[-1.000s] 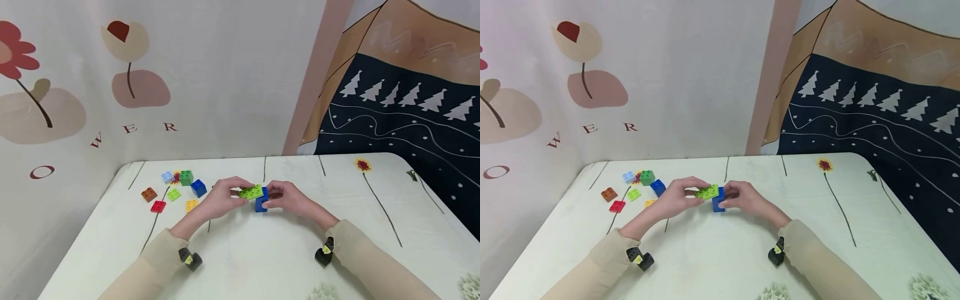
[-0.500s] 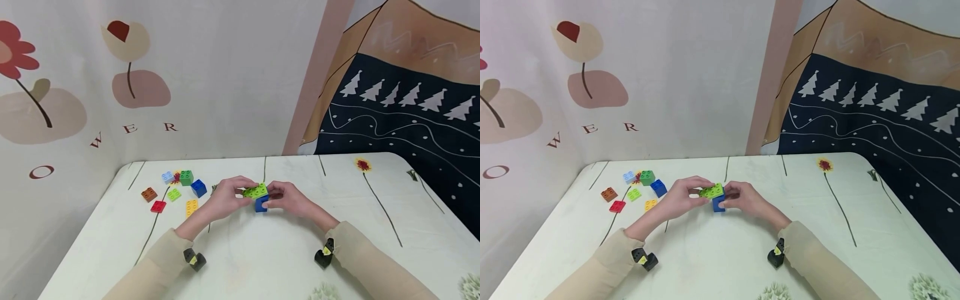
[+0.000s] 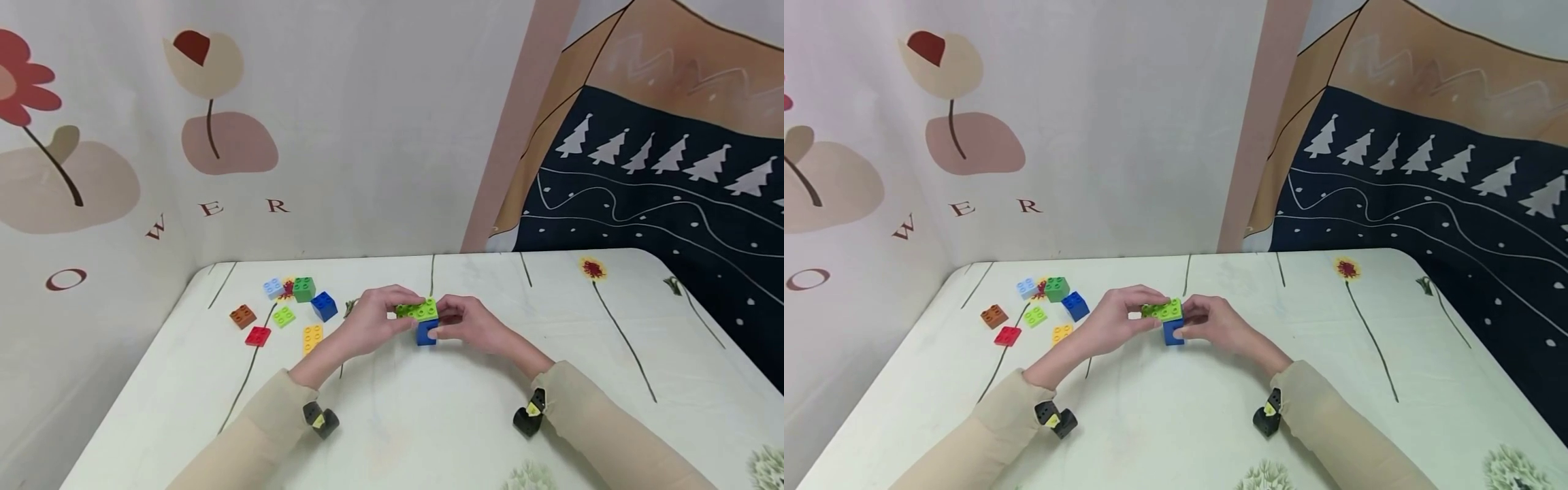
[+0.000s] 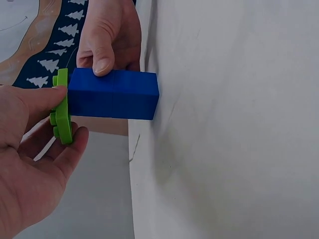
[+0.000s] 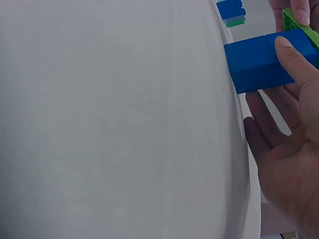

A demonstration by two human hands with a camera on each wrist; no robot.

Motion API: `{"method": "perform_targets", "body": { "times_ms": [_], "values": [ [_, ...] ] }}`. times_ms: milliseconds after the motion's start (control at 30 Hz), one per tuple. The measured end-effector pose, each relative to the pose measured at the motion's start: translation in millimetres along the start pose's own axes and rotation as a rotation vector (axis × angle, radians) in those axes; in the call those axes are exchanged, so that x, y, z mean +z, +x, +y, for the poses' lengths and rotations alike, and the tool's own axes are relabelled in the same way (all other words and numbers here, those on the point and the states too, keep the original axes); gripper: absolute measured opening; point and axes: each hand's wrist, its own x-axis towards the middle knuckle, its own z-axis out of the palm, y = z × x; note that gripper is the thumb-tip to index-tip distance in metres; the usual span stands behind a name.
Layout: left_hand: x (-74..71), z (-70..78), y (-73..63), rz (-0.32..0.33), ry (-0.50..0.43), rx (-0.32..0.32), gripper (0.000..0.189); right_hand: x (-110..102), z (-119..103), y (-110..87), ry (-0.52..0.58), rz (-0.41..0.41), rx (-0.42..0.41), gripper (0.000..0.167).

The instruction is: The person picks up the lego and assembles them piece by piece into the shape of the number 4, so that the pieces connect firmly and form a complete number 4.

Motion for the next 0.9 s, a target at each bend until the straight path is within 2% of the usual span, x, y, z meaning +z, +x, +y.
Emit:
{"method": "perform_targets", "body": {
  "times_ms": [267,633,900],
  "values": [
    [-4.2,-0.1,4.4,-0.035,0.028,0.019,0.037,0.9,-0.6,-0.2,0.004,0.004,0.008,0.03],
    [-12.8,2.3,10.0,-0.116,0.059,0.041,0.033,1.1,-1.4,0.6,0.003,0.004,0.001,0.029],
    [-13.8,7.3,13.8,-0.154,0.118,0.059,0.032,0.5,-1.5,-0.7,0.006,0.001,0.009,0.027]
  ]
}}
